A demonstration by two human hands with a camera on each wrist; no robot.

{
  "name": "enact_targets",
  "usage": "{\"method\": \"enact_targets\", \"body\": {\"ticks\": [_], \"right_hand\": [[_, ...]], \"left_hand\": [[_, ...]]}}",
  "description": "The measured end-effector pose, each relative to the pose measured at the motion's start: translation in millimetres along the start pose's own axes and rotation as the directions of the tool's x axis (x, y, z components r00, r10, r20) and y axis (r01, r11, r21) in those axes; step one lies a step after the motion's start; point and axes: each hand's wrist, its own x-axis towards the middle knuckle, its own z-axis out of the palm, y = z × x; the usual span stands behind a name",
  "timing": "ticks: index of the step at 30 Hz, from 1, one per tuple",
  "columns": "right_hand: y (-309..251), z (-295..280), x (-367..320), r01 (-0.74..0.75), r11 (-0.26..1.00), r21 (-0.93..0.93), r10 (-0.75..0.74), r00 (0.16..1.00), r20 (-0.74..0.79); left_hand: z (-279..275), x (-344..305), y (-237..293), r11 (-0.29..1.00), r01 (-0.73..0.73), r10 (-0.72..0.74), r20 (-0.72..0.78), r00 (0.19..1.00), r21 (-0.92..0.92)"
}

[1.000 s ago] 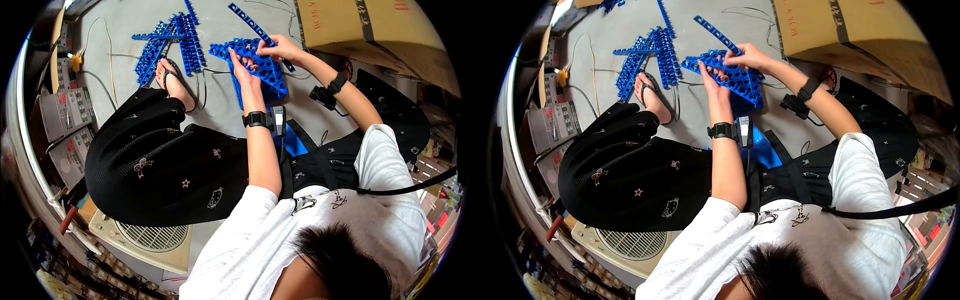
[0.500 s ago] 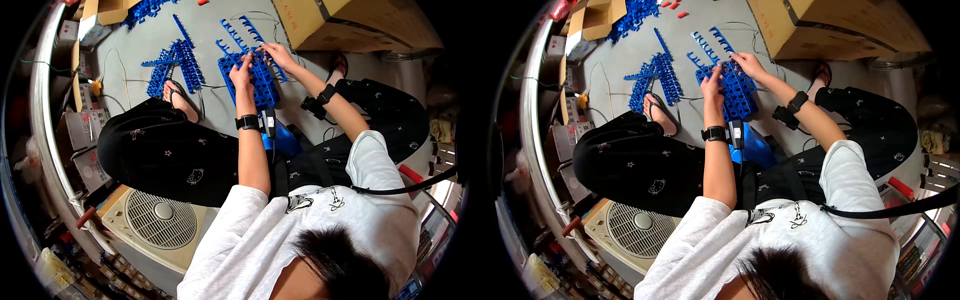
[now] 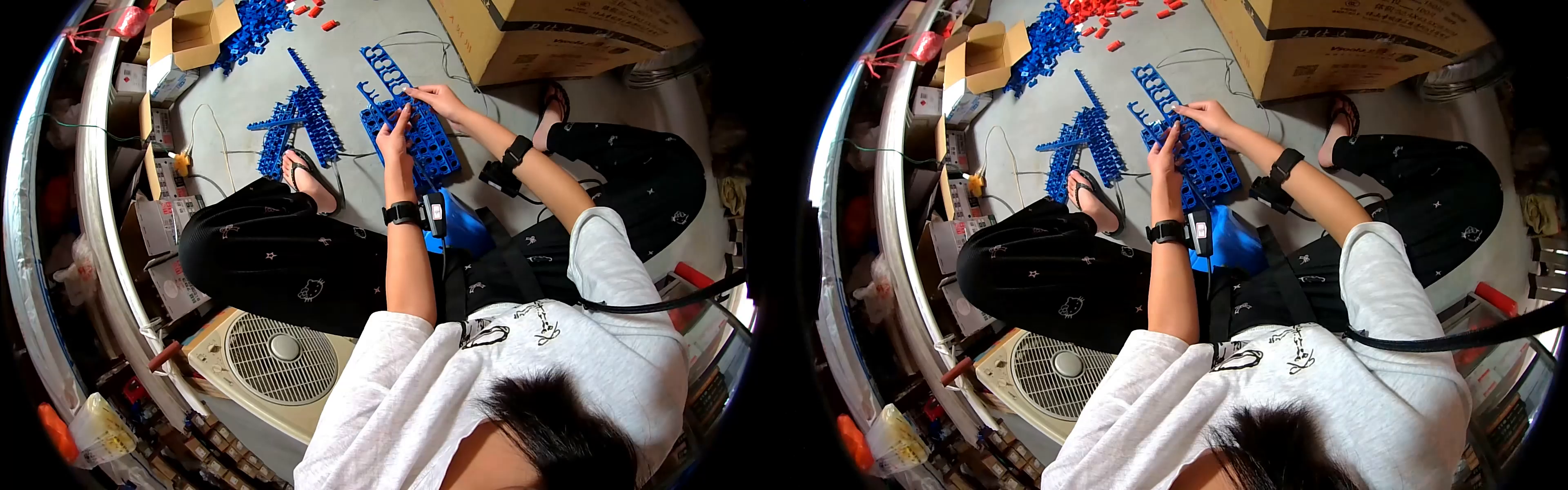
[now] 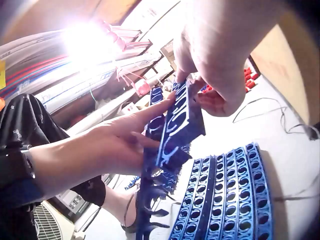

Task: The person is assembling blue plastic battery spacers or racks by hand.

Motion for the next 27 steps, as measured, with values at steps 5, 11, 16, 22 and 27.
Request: {"method": "enact_targets", "body": {"ticks": [5,11,16,22,27], "right_hand": [[11,-8,-1,0.04,0.993,0.107,-0.025,0.991,-0.135],[79,-42,25,-0.114,0.846,-0.52,-0.066,0.947,-0.315],[83,-21,19,-0.106,0.731,-0.674,-0.129,0.949,-0.288],[108,-54,32,-0.214,0.585,-0.782,-0.235,0.878,-0.416],[127,-97,35,-0.449,0.451,-0.771,0.011,0.867,-0.499]], "left_hand": [[-6,2,11,0.998,-0.023,0.023,0.013,1.0,-0.056],[-33,14,16,0.98,-0.054,0.02,-0.177,0.984,-0.191],[-34,12,14,0.979,-0.045,0.002,-0.212,0.977,-0.199],[-46,20,1,0.972,-0.018,-0.039,-0.236,0.971,-0.234],[-49,24,-3,0.984,-0.001,-0.042,-0.236,0.971,-0.179]]}}
